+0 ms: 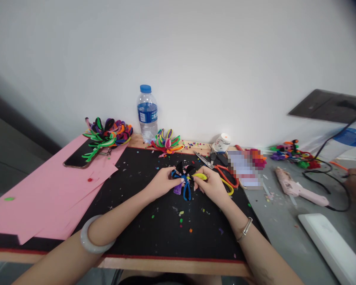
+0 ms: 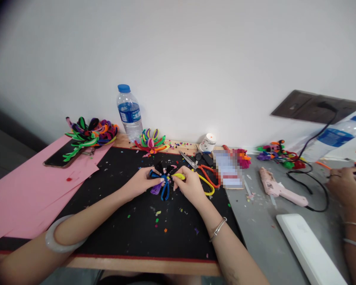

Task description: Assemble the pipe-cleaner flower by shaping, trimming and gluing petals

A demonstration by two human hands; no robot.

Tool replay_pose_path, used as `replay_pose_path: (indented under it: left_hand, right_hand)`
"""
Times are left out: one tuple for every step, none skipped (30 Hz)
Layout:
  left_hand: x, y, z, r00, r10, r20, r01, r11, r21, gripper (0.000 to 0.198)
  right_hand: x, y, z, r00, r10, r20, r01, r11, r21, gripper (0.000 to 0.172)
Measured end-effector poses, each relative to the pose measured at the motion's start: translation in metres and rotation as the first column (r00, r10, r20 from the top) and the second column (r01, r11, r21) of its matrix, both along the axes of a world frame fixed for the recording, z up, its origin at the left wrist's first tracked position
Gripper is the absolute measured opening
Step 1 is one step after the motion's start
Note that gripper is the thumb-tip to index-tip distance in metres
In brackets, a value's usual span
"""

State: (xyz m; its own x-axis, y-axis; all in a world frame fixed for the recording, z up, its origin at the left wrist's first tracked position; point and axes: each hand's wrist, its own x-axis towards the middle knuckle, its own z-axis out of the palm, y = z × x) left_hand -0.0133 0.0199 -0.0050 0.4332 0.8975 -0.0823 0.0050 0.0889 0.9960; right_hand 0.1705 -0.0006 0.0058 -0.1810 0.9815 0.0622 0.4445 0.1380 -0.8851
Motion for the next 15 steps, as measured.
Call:
replay_pose_path:
  left_hand:
    - [0.0001,-0.0001,0.0004,1.000,0.002,0.001,-0.002,1.000,-0.003,0.015]
    - [0.0002,-0.0002,0.0010,1.000,0.004,0.002,-0.004,1.000,-0.005,0.015]
    - [0.0003,-0.0003,0.0018,1.000,0.005,0.004,-0.005,1.000,-0.007,0.015]
    - [0.0005,-0.0004,0.0025,1.000,0.007,0.005,-0.007,1.000,-0.009,0.015]
    - [0.0005,-0.0005,0.0032,1.000,0.008,0.007,-0.008,1.000,-0.010,0.015]
    - [0.0006,-0.0006,0.0038,1.000,0.008,0.009,-0.008,1.000,-0.012,0.015]
    - [0.0006,-0.0006,0.0041,1.000,0.008,0.011,-0.007,1.000,-0.015,0.015]
    - [0.0007,-0.0006,0.0042,1.000,0.007,0.014,-0.006,1.000,-0.017,0.015]
    - [0.0007,-0.0005,0.0042,1.000,0.005,0.016,-0.005,1.000,-0.019,0.015]
    - [0.0007,-0.0005,0.0040,1.000,0.003,0.019,-0.003,1.000,-0.021,0.015]
    - [0.0008,-0.0004,0.0037,1.000,0.003,0.021,-0.002,1.000,-0.023,0.016]
    - [0.0008,-0.0003,0.0034,1.000,0.002,0.024,-0.002,1.000,-0.026,0.016]
    - [0.0009,-0.0002,0.0030,1.000,0.002,0.026,-0.001,1.000,-0.028,0.016]
    - [0.0009,-0.0001,0.0026,1.000,0.002,0.028,-0.001,1.000,-0.030,0.016]
    - [0.0008,0.0000,0.0022,1.000,0.002,0.029,-0.001,0.999,-0.033,0.017]
  right_hand:
    - [-0.0002,-0.0001,0.0001,1.000,-0.002,0.004,0.002,1.000,0.003,0.011]
    - [-0.0003,-0.0002,0.0000,1.000,-0.005,0.007,0.005,1.000,0.006,0.011]
    - [-0.0004,-0.0003,-0.0001,1.000,-0.007,0.012,0.007,1.000,0.007,0.011]
    - [-0.0004,-0.0004,-0.0004,1.000,-0.009,0.017,0.009,1.000,0.007,0.011]
    - [-0.0004,-0.0004,-0.0008,1.000,-0.009,0.022,0.009,1.000,0.004,0.011]
    - [-0.0003,-0.0004,-0.0011,1.000,-0.009,0.026,0.009,1.000,0.001,0.011]
    - [-0.0003,-0.0004,-0.0013,1.000,-0.008,0.029,0.008,1.000,-0.001,0.011]
    - [-0.0002,-0.0004,-0.0013,0.999,-0.007,0.031,0.007,1.000,-0.004,0.011]
    - [-0.0003,-0.0004,-0.0012,0.999,-0.006,0.031,0.007,1.000,-0.005,0.011]
    - [-0.0004,-0.0004,-0.0009,1.000,-0.006,0.031,0.006,1.000,-0.007,0.010]
    - [-0.0005,-0.0005,-0.0004,1.000,-0.006,0.030,0.006,1.000,-0.008,0.010]
    - [-0.0008,-0.0006,0.0002,1.000,-0.006,0.030,0.006,1.000,-0.009,0.010]
    - [-0.0010,-0.0007,0.0008,1.000,-0.006,0.030,0.006,1.000,-0.009,0.010]
    - [-0.0013,-0.0008,0.0013,1.000,-0.006,0.031,0.006,1.000,-0.007,0.010]
    - [-0.0015,-0.0009,0.0018,0.999,-0.007,0.034,0.007,1.000,-0.004,0.010]
